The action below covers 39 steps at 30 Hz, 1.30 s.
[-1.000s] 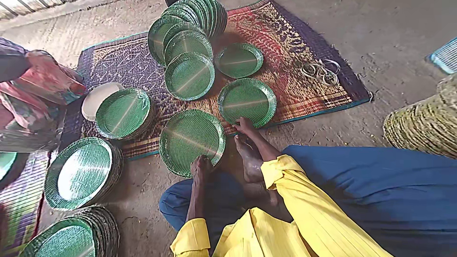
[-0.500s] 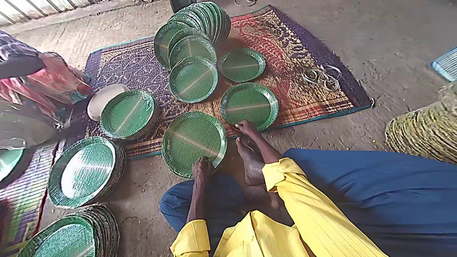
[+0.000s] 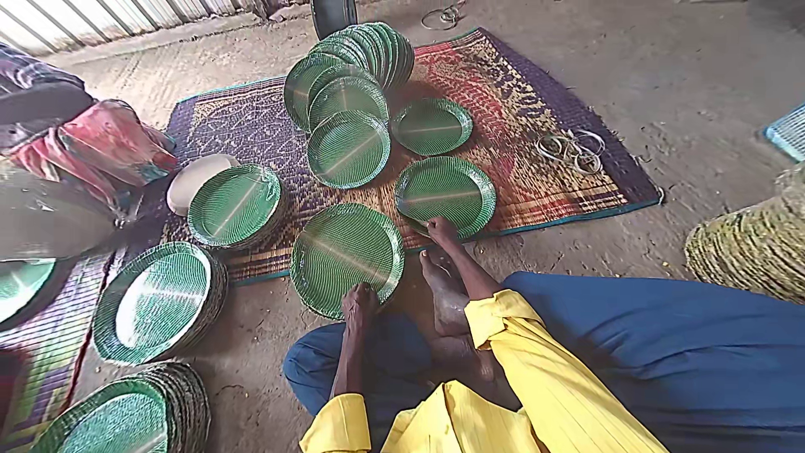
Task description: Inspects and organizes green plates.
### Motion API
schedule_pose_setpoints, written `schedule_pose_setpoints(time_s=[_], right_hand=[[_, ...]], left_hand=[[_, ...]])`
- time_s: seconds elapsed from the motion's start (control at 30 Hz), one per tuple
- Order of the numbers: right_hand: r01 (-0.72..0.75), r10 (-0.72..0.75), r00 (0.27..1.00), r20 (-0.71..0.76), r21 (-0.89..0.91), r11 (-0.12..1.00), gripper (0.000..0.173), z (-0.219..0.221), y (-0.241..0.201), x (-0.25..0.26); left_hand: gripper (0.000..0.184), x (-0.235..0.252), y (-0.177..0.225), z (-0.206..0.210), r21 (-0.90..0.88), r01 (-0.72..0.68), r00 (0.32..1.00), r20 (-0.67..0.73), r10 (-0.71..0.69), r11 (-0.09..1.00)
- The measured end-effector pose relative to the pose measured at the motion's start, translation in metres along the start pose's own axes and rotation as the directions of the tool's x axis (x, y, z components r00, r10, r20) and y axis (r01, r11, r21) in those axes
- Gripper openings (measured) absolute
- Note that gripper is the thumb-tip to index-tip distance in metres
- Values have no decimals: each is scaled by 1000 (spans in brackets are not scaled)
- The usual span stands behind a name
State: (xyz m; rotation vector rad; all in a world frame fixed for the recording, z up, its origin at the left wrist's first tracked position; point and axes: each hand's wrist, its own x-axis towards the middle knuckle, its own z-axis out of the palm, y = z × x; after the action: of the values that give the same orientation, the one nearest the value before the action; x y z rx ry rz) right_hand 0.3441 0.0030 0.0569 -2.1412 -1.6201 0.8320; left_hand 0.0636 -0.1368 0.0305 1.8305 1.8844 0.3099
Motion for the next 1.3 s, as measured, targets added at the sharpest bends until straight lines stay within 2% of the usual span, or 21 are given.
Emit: schedule_pose_setpoints(time_s=[0.07, 0.1, 0.17, 0.2, 0.23, 0.3, 0.37, 0.4, 0.47, 0.5, 0.53, 0.6, 0.63, 0.67, 0.73, 0.77, 0.83, 0.9, 0.97, 1.13, 1.3], right_hand=[[171, -156, 965, -211, 57, 984, 28, -2, -10, -1], [327, -295, 902, -314, 53, 944, 26, -6, -22, -6], [607, -551, 734, -398, 19, 795, 21, -12, -52, -26], [713, -654, 651, -386, 13, 701, 21, -10, -67, -38], [799, -742, 565, -359, 17, 601, 19, -2, -81, -48], [879, -866, 477, -150, 78, 471, 23, 20, -99, -73], [894, -899, 411, 152, 124, 430, 24, 55, -94, -90], [888, -876, 395, 276, 127, 441, 23, 70, -85, -94], [840, -763, 419, 492, 111, 532, 23, 81, -69, -102], [816, -713, 429, 555, 100, 569, 22, 80, -68, -103], [800, -674, 426, 604, 96, 592, 22, 77, -70, -100], [784, -638, 416, 648, 99, 612, 24, 68, -74, -80], [749, -616, 459, 641, 94, 656, 28, 56, -76, -68], [686, -600, 545, 586, 100, 720, 33, 43, -76, -55], [529, -520, 787, 333, 71, 846, 33, 20, -65, -29], [464, -461, 870, 174, 23, 885, 31, 13, -53, -17], [325, -326, 945, 8, -93, 941, 36, 6, -21, 7], [215, -207, 977, 58, -227, 950, 48, 7, 9, 20], [165, -135, 983, 125, -276, 947, 47, 9, 20, 18], [215, -198, 974, 108, -175, 961, 34, 26, 24, 22], [197, -186, 977, 103, -106, 975, 33, 28, 28, 25]], left_hand=[[30, -3, -5, 8, -4, -144, 977, -160, 142, 990], [27, -3, -7, 13, 10, -256, 918, -309, 247, 967], [25, -5, -6, 17, 103, -436, 700, -585, 409, 894], [24, -6, -4, 16, 144, -487, 601, -661, 450, 861], [23, -6, 0, 14, 176, -524, 522, -706, 478, 833], [20, -10, 4, 12, 210, -567, 441, -739, 509, 796], [18, -16, 6, 11, 225, -576, 424, -739, 523, 786], [18, -19, 8, 11, 221, -565, 442, -732, 518, 795], [23, -22, 9, 9, 187, -511, 567, -661, 493, 839], [26, -21, 8, 7, 168, -456, 663, -591, 459, 874], [28, -18, 5, 8, 143, -392, 758, -509, 408, 909], [31, -11, -1, 10, 119, -295, 883, -345, 318, 948], [31, -9, -2, 8, 111, -266, 924, -254, 286, 957], [31, -7, 0, 6, 118, -247, 949, -174, 264, 962], [32, -9, 6, 3, 138, -232, 965, -93, 245, 963], [31, -11, 8, 4, 151, -242, 963, -86, 257, 958], [32, -13, 8, 5, 171, -281, 951, -81, 297, 944], [36, -12, 6, 6, 179, -313, 943, -55, 328, 933], [37, -10, 6, 8, 160, -344, 934, -41, 354, 925], [30, -6, -3, 15, 108, -475, 867, -113, 485, 873], [26, -3, -6, 17, 45, -479, 865, -145, 480, 877]])
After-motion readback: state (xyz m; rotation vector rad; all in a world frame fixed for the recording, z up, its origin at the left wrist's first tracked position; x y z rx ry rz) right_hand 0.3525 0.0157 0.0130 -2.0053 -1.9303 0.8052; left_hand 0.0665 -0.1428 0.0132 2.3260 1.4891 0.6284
